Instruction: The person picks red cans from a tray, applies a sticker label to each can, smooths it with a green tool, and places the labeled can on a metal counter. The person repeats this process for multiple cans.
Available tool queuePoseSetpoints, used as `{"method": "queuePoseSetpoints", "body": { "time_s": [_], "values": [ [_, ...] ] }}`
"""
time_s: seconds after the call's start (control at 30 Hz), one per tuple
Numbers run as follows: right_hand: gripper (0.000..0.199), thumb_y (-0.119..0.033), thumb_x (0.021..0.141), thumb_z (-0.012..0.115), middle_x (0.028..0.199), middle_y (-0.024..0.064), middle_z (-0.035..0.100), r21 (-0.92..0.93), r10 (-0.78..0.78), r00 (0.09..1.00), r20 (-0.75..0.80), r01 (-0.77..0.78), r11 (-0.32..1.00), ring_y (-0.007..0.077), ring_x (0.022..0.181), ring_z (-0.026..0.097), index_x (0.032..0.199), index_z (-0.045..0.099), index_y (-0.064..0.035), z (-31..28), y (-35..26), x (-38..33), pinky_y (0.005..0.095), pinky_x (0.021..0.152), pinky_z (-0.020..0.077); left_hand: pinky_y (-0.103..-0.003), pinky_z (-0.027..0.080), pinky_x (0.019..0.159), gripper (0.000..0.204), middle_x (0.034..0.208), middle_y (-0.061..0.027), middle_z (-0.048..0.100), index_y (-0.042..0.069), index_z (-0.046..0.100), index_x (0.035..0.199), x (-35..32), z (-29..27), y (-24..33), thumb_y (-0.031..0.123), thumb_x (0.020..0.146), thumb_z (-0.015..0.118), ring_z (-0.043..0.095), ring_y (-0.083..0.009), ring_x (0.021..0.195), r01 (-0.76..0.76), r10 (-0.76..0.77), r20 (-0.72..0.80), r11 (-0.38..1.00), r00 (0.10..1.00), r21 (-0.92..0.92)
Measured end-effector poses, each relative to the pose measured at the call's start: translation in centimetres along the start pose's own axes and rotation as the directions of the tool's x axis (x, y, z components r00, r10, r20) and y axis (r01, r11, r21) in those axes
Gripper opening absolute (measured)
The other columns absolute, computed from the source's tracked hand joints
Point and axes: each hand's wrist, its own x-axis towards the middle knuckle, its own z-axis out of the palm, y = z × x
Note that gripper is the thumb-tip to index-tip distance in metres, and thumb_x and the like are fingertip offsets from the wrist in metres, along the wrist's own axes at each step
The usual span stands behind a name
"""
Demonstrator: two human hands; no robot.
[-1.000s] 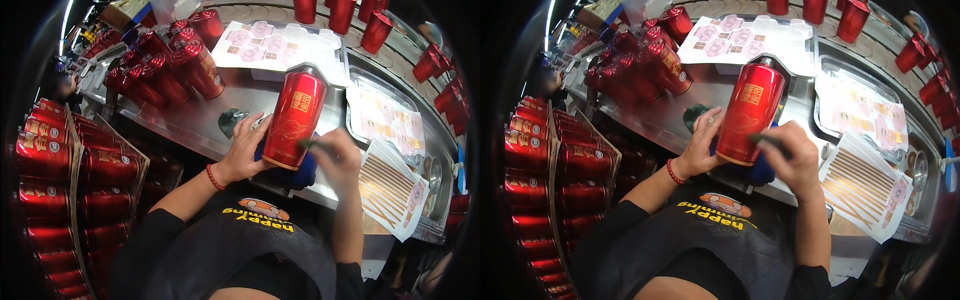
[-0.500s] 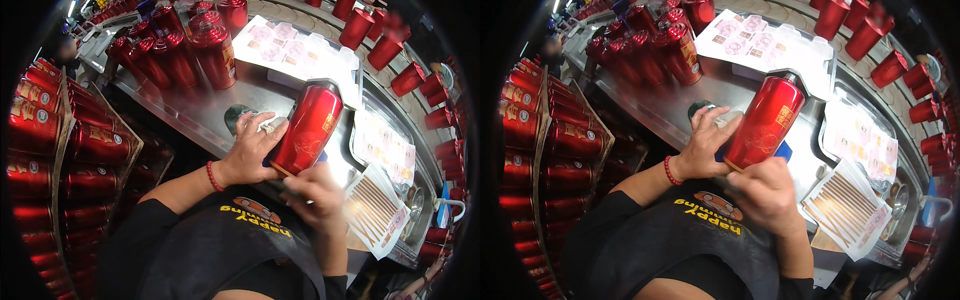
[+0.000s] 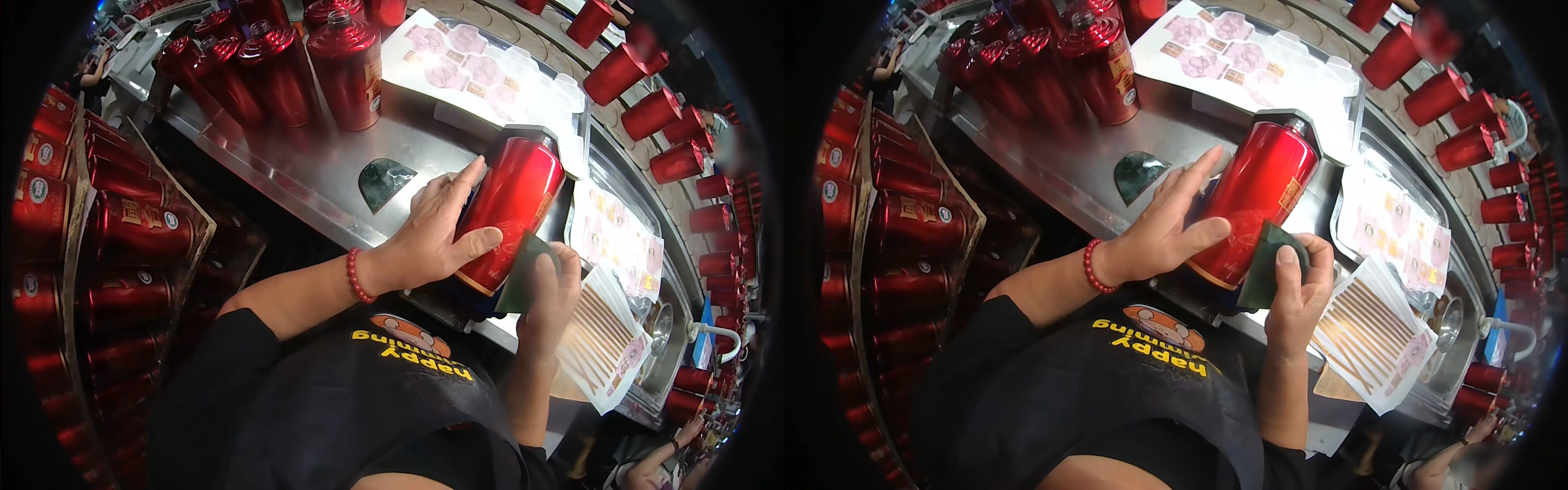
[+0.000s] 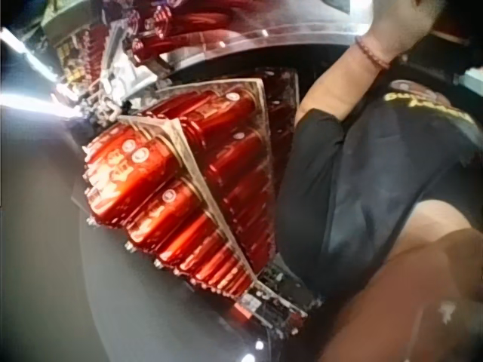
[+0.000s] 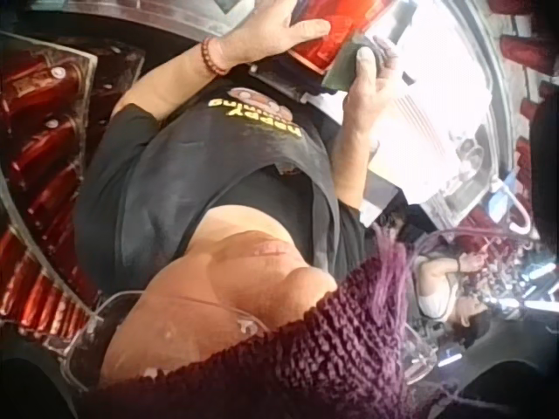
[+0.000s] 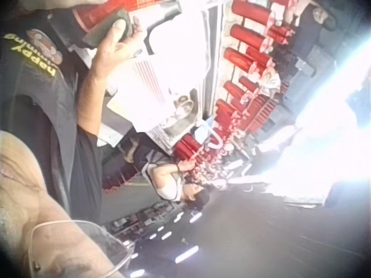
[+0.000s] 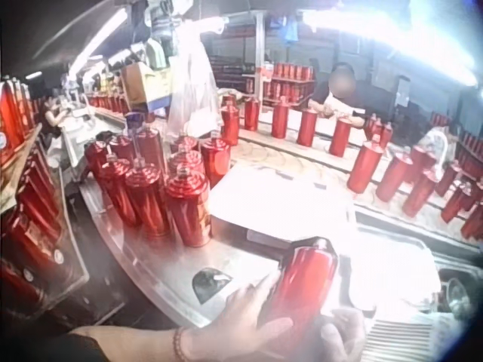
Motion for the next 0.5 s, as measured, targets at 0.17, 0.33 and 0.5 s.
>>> {"method": "queuePoseSetpoints", "body": {
  "time_s": [0.17, 0.33, 0.5],
  "values": [
    [0.025, -0.008, 0.097, 0.058, 0.095, 0.0096, 0.064, -0.337, -0.167, 0.985, 0.035, 0.169, 0.926, 0.0114, 0.082, 0.060, 0.120, 0.054, 0.0028, 2.2, -2.1, 0.4, 0.0268, 0.073, 0.0498, -0.048, 0.025, 0.116, 0.086, 0.147, -0.0298, 0.043, -0.008, 0.019, 0.156, 0.3, 0.6, -1.0, 0.045, 0.101, 0.057, 0.043, -0.0405, 0.131, 0.029, -0.029, 0.003, 0.998, 1.000, -0.056],
    [0.021, -0.009, 0.093, 0.061, 0.088, 0.0194, 0.067, -0.705, -0.286, 0.929, 0.235, 0.366, 0.608, 0.0309, 0.075, 0.069, 0.112, 0.059, 0.0005, 4.1, -4.2, 1.7, 0.0392, 0.068, 0.0533, -0.039, 0.032, 0.116, 0.063, 0.151, -0.0206, 0.045, -0.003, 0.033, 0.154, -0.5, -0.9, -1.0, 0.027, 0.104, 0.056, 0.042, -0.0280, 0.141, 0.062, -0.066, -0.031, 0.991, 0.997, -0.120],
    [0.019, -0.009, 0.093, 0.064, 0.085, 0.0187, 0.068, -0.665, -0.385, 0.844, 0.373, 0.532, 0.523, 0.0376, 0.070, 0.069, 0.110, 0.060, -0.0021, 3.3, -5.9, 2.7, 0.0420, 0.066, 0.0541, -0.045, 0.028, 0.116, 0.062, 0.145, -0.0211, 0.052, 0.000, 0.043, 0.149, -2.1, -3.7, -2.2, 0.040, 0.103, 0.054, 0.048, -0.0330, 0.134, -0.051, 0.045, 0.036, 0.982, 0.998, 0.183]
  ]
}}
